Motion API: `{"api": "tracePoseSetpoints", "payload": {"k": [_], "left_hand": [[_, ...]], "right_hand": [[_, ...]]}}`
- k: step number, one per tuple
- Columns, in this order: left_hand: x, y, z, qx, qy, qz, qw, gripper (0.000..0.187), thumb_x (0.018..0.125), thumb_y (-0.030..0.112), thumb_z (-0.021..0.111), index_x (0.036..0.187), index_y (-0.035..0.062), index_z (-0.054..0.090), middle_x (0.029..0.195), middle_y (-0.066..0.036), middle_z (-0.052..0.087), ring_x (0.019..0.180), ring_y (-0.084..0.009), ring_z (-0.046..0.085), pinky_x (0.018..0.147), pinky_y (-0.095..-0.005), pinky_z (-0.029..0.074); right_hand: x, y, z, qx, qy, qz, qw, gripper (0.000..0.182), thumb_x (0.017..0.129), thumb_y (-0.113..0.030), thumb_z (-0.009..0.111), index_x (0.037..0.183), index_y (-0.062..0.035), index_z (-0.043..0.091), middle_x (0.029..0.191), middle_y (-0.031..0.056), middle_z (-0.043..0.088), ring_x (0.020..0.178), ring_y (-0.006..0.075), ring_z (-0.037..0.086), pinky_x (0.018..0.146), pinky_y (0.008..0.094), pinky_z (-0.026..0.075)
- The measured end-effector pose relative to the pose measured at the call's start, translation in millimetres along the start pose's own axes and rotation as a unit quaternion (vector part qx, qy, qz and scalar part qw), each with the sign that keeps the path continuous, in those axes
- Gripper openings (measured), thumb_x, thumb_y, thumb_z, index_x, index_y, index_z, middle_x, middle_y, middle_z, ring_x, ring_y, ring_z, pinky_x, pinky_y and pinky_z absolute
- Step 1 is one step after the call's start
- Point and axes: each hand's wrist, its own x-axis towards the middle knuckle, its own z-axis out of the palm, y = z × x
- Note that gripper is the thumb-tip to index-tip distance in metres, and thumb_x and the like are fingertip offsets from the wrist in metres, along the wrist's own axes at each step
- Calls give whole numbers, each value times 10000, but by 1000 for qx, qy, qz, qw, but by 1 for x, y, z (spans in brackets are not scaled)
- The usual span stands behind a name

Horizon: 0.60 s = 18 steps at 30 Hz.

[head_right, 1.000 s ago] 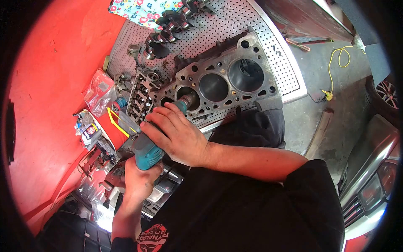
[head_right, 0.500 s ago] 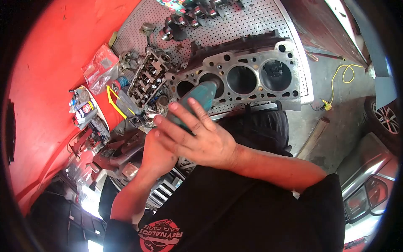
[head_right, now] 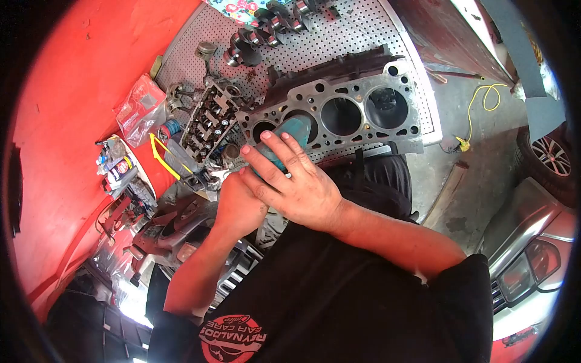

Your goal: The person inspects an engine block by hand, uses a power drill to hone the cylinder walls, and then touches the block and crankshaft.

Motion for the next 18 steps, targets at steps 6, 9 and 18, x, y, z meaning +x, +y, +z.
{"api": "tracePoseSetpoints", "payload": {"k": [6,9,18], "left_hand": [[11,3,2,-7,-8,-17,1000,215,872,203,631,906,10,720,905,-228,737,882,-425,718,762,-505,570],[13,5,4,-9,5,-11,1000,230,877,210,625,900,3,722,902,-231,738,884,-430,718,765,-509,572],[26,8,5,-7,-12,-25,1000,259,890,240,615,921,9,727,909,-248,745,882,-442,725,769,-517,579]], "right_hand": [[0,8,3,8,-4,16,1000,433,851,-139,658,1281,-95,677,1560,133,498,1434,446,471,1176,603,436],[-1,10,3,6,-10,19,1000,434,854,-133,655,1287,-94,673,1564,141,488,1440,453,459,1174,609,436],[-3,20,7,0,-25,23,999,482,847,-108,664,1329,-101,636,1596,144,429,1473,466,404,1189,623,417]]}}
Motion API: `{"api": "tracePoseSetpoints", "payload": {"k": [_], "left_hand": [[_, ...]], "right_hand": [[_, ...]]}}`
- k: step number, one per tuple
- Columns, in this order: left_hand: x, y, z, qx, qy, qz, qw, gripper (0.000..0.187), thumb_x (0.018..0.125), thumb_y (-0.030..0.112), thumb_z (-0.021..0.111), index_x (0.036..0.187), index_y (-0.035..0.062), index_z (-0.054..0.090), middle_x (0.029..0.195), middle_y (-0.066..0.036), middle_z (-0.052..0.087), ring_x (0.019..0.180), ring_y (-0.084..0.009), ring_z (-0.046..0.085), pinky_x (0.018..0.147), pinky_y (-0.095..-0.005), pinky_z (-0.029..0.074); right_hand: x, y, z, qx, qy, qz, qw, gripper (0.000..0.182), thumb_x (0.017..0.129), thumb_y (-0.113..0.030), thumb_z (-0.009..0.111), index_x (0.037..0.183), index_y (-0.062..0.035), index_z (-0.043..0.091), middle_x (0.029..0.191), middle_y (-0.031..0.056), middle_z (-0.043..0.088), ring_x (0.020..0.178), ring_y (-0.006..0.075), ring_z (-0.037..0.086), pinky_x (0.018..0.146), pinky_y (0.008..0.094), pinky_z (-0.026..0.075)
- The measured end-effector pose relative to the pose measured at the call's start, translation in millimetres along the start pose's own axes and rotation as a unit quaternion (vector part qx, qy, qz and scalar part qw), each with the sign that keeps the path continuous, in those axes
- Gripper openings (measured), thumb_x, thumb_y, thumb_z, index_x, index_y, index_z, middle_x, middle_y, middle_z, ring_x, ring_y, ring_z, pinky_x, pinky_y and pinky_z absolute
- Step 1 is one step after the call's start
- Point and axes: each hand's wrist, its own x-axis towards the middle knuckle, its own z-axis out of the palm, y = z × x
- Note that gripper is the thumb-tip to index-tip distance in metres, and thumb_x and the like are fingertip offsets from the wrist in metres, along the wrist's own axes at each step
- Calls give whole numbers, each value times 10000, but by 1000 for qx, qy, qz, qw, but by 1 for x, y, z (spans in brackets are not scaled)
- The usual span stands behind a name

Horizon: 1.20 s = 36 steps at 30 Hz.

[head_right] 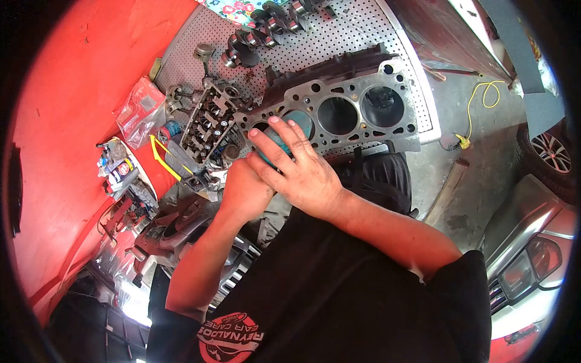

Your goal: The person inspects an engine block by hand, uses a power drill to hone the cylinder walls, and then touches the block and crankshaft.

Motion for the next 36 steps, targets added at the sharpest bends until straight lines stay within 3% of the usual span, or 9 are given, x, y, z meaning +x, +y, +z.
{"api": "tracePoseSetpoints", "payload": {"k": [5,16,22,25,28,31,36], "left_hand": [[-1,1,1,3,6,2,1000,262,897,240,604,966,16,722,905,-252,741,887,-453,721,771,-525,577],[-31,-17,8,-42,50,43,997,238,890,133,615,1084,18,690,921,-249,736,915,-444,724,761,-508,568],[-51,-9,-1,-58,56,17,997,263,887,158,670,1094,-3,682,940,-248,739,932,-445,725,793,-478,573],[-60,-10,-7,-73,32,-38,996,266,861,137,704,1070,-25,672,891,-226,739,853,-392,740,776,-435,568],[-71,2,-13,-182,42,-102,977,251,831,95,701,1028,-53,656,809,-181,717,745,-269,719,731,-392,553],[-80,14,-22,-172,37,-148,973,238,808,73,690,999,-63,644,753,-134,685,697,-160,658,693,-363,541],[-91,13,-23,-164,51,-143,975,235,801,76,697,982,-62,642,731,-114,676,681,-141,640,675,-360,538]], "right_hand": [[0,0,-3,16,8,1,1000,482,841,-109,667,1323,-110,638,1592,142,430,1471,460,407,1194,623,413],[-1,-10,-7,30,23,-55,998,412,853,-198,658,1264,-158,668,1542,80,508,1455,366,459,1208,560,422],[0,-16,-10,49,59,-93,993,437,862,-213,662,1297,-160,653,1546,110,507,1432,366,487,1204,566,420],[0,-21,-9,155,97,-44,982,493,864,-215,668,1352,-161,628,1528,158,504,1410,380,503,1187,579,427],[0,-16,-7,132,98,-43,985,548,871,-193,667,1412,-166,588,1511,191,501,1393,400,508,1170,593,434],[0,-19,-1,139,121,-36,982,579,874,-161,661,1443,-148,555,1504,190,502,1374,417,515,1158,606,439],[2,-24,5,158,131,-24,978,587,863,-136,662,1439,-114,555,1459,186,523,1345,412,531,1142,612,450]]}}
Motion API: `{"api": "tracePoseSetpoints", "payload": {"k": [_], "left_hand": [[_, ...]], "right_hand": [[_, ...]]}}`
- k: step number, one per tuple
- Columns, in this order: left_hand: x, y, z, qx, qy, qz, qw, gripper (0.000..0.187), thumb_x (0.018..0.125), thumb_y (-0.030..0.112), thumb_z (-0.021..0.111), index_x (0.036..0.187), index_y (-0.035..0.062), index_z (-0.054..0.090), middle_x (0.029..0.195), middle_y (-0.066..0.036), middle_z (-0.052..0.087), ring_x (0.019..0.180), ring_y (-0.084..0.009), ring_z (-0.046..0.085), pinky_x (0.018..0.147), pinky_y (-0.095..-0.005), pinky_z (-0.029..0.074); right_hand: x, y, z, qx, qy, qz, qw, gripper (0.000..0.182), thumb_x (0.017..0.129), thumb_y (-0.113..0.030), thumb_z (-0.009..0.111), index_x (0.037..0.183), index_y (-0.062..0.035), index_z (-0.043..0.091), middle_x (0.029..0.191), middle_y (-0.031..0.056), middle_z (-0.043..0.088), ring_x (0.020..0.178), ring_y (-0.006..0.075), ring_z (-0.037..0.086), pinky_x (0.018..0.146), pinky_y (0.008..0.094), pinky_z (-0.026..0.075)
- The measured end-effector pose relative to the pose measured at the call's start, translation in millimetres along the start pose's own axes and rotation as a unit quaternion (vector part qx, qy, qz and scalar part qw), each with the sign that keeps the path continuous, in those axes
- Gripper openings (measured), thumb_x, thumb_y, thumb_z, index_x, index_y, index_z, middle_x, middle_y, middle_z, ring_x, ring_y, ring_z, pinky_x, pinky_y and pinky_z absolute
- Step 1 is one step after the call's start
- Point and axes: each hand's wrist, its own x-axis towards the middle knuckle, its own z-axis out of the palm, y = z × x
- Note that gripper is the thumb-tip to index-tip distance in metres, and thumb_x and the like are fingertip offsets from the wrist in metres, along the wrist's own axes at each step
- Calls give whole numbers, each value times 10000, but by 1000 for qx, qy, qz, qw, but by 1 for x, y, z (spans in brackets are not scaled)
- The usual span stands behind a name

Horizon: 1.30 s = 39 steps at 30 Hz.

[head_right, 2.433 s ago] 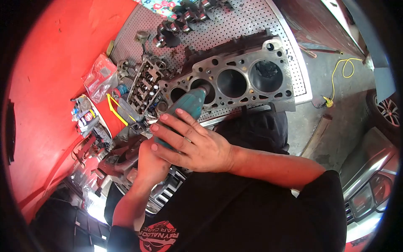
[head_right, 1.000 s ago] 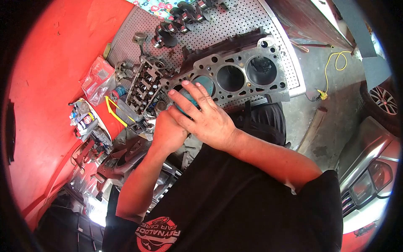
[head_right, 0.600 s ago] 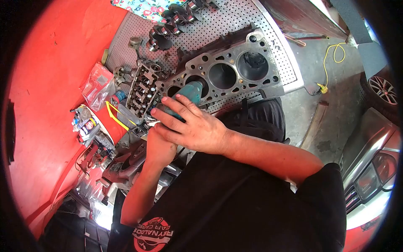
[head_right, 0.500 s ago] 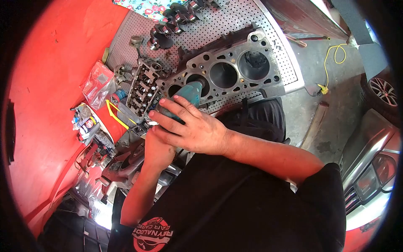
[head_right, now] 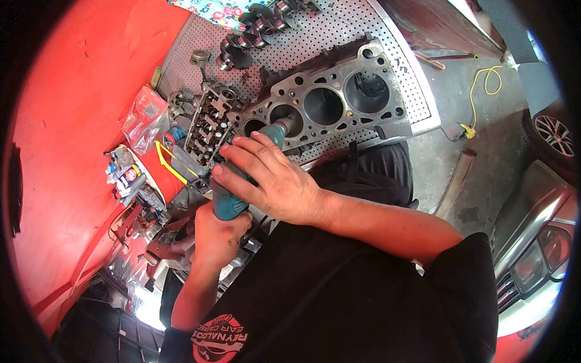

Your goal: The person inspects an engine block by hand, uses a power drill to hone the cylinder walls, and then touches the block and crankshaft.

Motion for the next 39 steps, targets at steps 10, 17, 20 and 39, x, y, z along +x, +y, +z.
{"api": "tracePoseSetpoints", "payload": {"k": [10,17,20,39], "left_hand": [[-16,-4,-5,-24,16,-7,1000,238,801,80,708,998,-44,662,767,-117,692,712,-154,652,711,-354,544],[-21,-2,-8,-15,23,-20,999,272,802,90,715,1034,-44,664,801,-136,709,756,-164,680,744,-360,548],[-21,-4,-7,-5,22,-21,1000,271,802,89,716,1034,-42,664,804,-130,711,757,-166,681,745,-358,547],[-31,2,-11,-26,23,-22,999,223,816,74,695,1008,-35,666,776,-100,694,732,-144,660,705,-351,539]], "right_hand": [[12,-15,-9,10,0,-19,1000,580,853,-137,660,1427,-119,580,1366,172,555,1270,392,567,1114,594,475],[15,-17,-9,5,-4,-29,1000,580,853,-143,659,1428,-126,585,1364,173,560,1257,386,573,1117,584,479],[14,-18,-9,1,-5,-28,1000,575,854,-145,660,1424,-128,589,1363,174,562,1254,386,576,1116,583,481],[16,-22,-9,0,2,-41,999,573,860,-166,657,1428,-145,587,1356,175,569,1241,388,586,1104,584,488]]}}
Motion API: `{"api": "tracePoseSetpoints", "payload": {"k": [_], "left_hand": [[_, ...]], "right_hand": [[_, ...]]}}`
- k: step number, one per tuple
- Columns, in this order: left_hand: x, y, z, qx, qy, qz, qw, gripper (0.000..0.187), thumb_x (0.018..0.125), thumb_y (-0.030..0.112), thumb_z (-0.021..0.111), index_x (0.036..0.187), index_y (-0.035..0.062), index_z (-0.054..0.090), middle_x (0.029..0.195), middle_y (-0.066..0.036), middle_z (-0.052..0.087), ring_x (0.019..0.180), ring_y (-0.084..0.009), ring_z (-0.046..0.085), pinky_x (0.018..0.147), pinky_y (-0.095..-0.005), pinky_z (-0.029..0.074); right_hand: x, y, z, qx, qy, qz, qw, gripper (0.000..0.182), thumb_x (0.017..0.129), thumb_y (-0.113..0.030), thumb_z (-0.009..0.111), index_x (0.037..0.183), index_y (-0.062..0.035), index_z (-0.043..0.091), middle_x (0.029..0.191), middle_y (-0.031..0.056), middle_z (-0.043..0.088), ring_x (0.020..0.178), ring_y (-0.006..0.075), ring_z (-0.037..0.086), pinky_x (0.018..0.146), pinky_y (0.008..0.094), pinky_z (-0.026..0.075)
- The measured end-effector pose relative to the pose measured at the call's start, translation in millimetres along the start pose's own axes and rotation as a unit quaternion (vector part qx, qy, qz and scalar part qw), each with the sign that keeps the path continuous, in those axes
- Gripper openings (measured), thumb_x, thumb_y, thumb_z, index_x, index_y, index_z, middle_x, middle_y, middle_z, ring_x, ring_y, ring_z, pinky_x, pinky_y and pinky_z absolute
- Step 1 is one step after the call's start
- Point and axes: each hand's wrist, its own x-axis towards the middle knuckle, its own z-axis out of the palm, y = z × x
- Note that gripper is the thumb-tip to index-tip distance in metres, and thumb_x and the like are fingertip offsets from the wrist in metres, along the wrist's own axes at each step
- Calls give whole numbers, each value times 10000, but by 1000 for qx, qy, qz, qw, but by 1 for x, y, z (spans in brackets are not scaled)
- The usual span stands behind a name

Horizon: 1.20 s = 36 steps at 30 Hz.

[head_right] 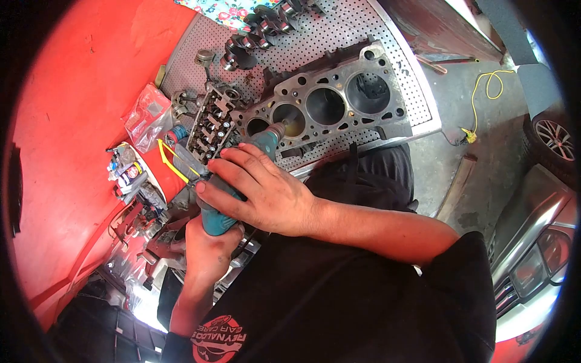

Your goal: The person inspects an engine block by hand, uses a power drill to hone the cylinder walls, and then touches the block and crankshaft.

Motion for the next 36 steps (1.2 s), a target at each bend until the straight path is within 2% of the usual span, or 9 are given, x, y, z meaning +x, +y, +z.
{"api": "tracePoseSetpoints", "payload": {"k": [22,36], "left_hand": [[14,5,7,18,0,13,1000,226,801,85,704,973,-52,655,756,-131,693,708,-176,671,718,-365,548],[17,5,14,20,4,21,1000,217,802,85,698,956,-59,645,719,-112,672,665,-138,634,652,-356,534]], "right_hand": [[0,10,-4,3,-3,19,1000,568,841,-138,668,1403,-112,584,1353,169,555,1265,395,567,1099,579,488],[-5,12,-2,8,0,40,999,566,852,-136,668,1410,-115,580,1375,165,561,1287,395,569,1127,593,472]]}}
